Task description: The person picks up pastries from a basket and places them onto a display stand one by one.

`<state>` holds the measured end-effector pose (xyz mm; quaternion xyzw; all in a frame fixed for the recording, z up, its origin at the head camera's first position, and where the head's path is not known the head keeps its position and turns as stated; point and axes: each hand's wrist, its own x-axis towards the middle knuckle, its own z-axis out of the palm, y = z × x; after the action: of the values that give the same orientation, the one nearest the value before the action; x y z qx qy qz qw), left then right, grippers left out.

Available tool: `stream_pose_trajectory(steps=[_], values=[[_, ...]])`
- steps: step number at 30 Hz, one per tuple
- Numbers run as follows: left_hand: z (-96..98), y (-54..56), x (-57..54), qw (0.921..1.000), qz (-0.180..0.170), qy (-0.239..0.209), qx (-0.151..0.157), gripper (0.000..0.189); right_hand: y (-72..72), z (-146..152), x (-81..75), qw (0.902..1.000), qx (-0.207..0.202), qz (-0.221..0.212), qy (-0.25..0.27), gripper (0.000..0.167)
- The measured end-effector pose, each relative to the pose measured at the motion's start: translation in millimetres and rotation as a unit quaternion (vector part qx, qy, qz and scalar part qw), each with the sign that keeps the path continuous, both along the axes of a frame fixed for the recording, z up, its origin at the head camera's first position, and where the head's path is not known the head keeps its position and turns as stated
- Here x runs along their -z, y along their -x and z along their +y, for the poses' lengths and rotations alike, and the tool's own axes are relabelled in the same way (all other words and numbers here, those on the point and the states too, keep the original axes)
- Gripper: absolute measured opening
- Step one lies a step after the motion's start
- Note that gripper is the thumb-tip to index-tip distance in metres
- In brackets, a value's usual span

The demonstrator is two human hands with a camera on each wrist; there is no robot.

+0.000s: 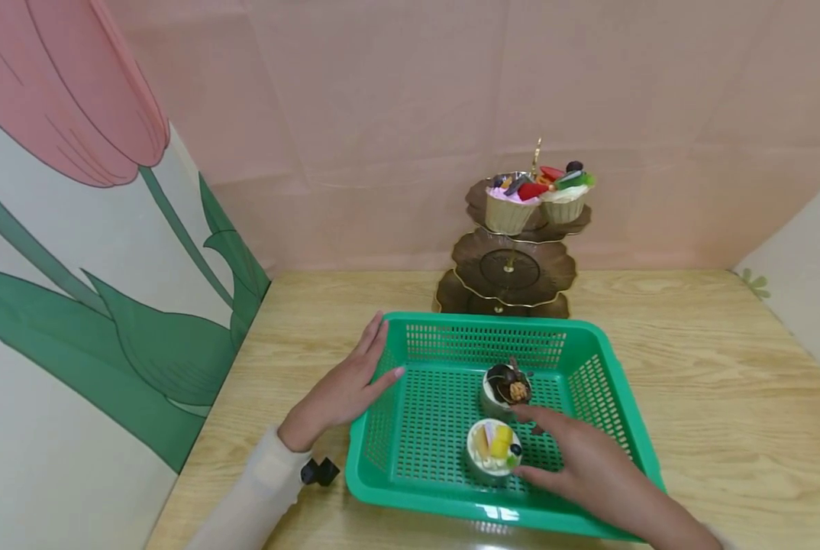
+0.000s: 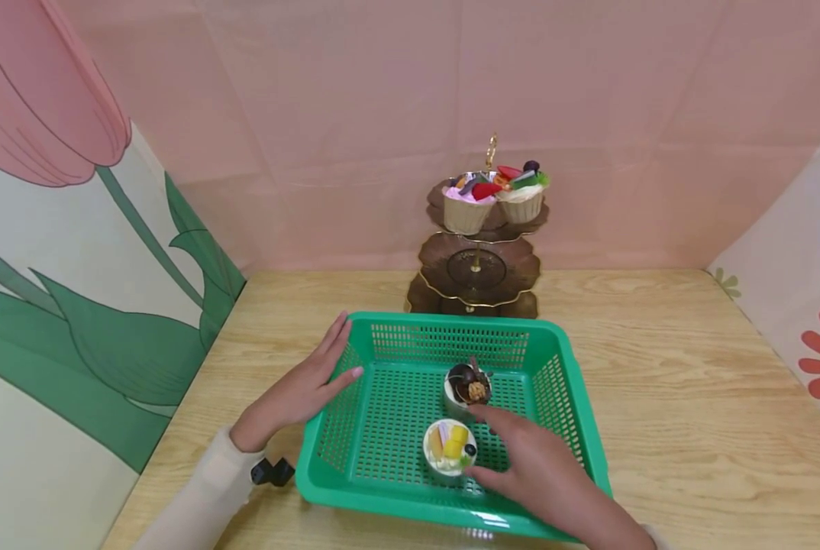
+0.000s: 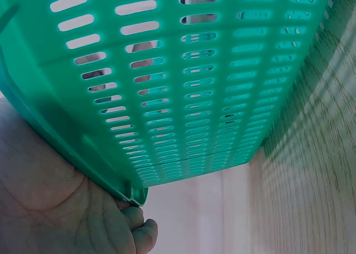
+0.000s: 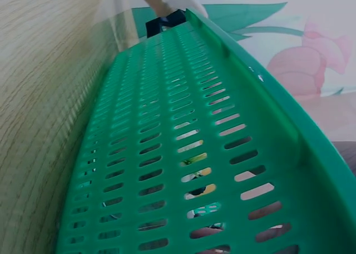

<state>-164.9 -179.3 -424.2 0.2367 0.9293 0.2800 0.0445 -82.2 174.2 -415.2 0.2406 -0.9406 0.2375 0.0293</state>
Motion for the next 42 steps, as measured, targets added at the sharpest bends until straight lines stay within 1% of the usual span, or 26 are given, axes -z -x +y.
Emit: stream_pose_trajectory(steps=[3,8,11,14,19,24,28,33,36,38,40,42], values=[[-0.1,0.4,0.3,1.0000,0.003,-0.004,0.004,0.082,-1.2,0.7,1.9,0.9997,-0.011,-0.013,-0.016,0.075],[0.0,0.0,0.2,1.0000,0.002,-0.005,0.006,0.083,0.0,1.7,1.6,0.9954,-0.025,-0.083,-0.039,0.083],[0.2,-0.2,-0.3,1.0000,-0.001,-0.007,0.007,0.083,2.1,1.9,1.2,0.9911,-0.035,-0.122,-0.039,0.088],[0.5,-0.2,-1.0,0.9999,-0.004,-0.009,0.006,0.083,3.6,1.8,0.8,0.9867,-0.039,-0.153,-0.037,0.093],[-0.1,0.3,-0.9,1.0000,-0.001,-0.007,0.004,0.083,4.8,1.2,0.6,0.9813,-0.041,-0.186,-0.029,0.100],[-0.6,0.2,-0.3,1.0000,-0.001,-0.007,0.003,0.084,4.7,0.8,0.3,0.9795,-0.054,-0.192,-0.025,0.104],[-0.2,0.2,0.6,1.0000,-0.002,-0.008,0.004,0.084,4.9,1.3,-0.7,0.9801,-0.063,-0.183,-0.043,0.104],[-0.2,-0.7,0.1,1.0000,-0.005,-0.006,0.005,0.083,5.3,1.1,-3.6,0.9819,-0.089,-0.145,-0.084,0.100],[0.2,-1.2,-0.1,1.0000,-0.006,-0.004,0.005,0.083,4.6,1.3,-3.2,0.9827,-0.098,-0.125,-0.095,0.097],[0.3,-1.6,-0.6,1.0000,-0.006,-0.003,0.005,0.083,4.4,1.1,-1.9,0.9827,-0.097,-0.127,-0.093,0.097],[0.2,-1.9,-1.1,1.0000,-0.006,-0.004,0.003,0.083,5.1,0.4,-0.2,0.9822,-0.095,-0.139,-0.084,0.098],[0.1,-2.0,-1.6,1.0000,-0.005,-0.005,0.002,0.083,6.4,-0.8,1.6,0.9819,-0.094,-0.146,-0.077,0.095]])
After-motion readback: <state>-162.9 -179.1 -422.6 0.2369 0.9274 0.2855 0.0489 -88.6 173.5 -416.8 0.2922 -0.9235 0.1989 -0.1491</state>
